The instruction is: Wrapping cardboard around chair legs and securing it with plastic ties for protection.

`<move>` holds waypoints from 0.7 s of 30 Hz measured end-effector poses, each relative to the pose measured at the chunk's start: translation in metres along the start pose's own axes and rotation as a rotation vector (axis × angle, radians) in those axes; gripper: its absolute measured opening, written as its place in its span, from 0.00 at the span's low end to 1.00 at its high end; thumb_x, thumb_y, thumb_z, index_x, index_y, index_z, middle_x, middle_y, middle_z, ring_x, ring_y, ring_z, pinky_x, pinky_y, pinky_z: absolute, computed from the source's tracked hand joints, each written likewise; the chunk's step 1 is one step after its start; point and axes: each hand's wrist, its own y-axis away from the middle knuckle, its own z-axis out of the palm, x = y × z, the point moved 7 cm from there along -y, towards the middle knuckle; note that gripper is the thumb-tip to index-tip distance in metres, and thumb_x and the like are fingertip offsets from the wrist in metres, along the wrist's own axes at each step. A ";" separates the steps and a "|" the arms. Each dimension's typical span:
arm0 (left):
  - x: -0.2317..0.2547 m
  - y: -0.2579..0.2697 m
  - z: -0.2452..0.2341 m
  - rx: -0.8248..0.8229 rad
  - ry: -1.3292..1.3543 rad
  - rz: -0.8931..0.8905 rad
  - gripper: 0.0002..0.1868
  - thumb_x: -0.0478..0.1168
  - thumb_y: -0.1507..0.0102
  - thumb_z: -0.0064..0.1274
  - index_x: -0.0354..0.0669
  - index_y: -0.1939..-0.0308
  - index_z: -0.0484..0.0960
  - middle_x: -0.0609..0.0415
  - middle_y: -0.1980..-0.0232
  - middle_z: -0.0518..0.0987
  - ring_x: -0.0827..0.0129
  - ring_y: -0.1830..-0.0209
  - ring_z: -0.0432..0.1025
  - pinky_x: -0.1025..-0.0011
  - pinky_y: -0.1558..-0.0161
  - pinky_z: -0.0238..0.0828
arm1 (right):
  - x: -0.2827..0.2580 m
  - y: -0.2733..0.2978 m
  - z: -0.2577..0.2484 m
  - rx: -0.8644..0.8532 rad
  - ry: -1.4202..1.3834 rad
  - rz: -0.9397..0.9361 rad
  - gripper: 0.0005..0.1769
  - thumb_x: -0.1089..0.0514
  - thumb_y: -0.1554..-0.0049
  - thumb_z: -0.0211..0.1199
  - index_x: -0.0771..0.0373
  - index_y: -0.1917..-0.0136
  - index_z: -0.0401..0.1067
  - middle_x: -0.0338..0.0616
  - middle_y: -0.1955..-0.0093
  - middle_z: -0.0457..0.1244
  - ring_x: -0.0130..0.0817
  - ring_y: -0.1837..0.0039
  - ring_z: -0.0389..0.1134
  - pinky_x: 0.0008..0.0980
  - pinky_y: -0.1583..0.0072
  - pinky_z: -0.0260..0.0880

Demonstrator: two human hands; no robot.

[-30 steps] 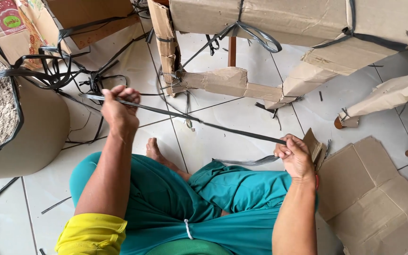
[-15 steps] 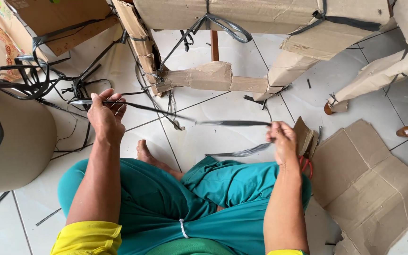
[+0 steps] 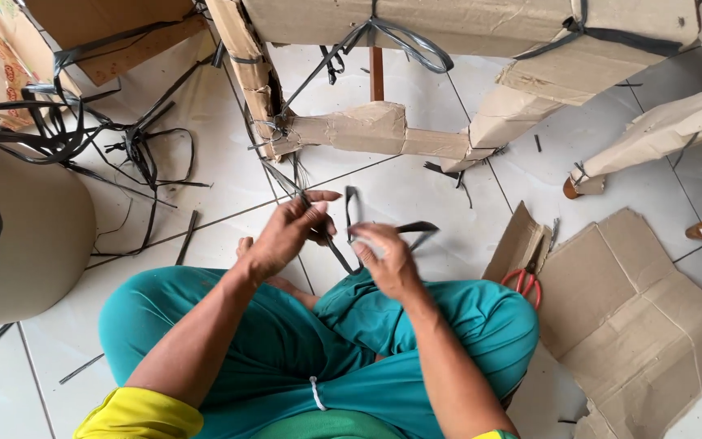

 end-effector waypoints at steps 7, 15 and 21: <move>-0.029 -0.008 -0.005 -0.087 -0.090 -0.005 0.19 0.41 0.29 0.51 0.38 0.35 0.76 0.46 0.68 0.84 0.68 0.69 0.79 0.76 0.69 0.79 | 0.022 0.028 0.059 -0.357 -0.401 0.353 0.13 0.48 0.36 0.63 0.56 0.51 0.82 0.47 0.55 0.74 0.41 0.45 0.74 0.45 0.38 0.69; -0.020 0.000 0.010 -0.108 -0.289 -0.029 0.16 0.42 0.28 0.47 0.47 0.37 0.81 0.52 0.61 0.86 0.73 0.57 0.74 0.76 0.54 0.75 | 0.013 0.020 0.059 -0.384 -0.408 0.384 0.14 0.49 0.37 0.64 0.54 0.42 0.80 0.45 0.46 0.74 0.33 0.39 0.70 0.41 0.33 0.65; -0.037 0.004 0.016 -0.190 -0.263 -0.095 0.14 0.34 0.29 0.41 0.38 0.45 0.82 0.52 0.70 0.80 0.75 0.76 0.68 0.79 0.72 0.68 | 0.027 0.000 0.015 0.069 -0.445 0.416 0.15 0.56 0.34 0.55 0.56 0.37 0.75 0.40 0.44 0.70 0.25 0.41 0.66 0.28 0.40 0.71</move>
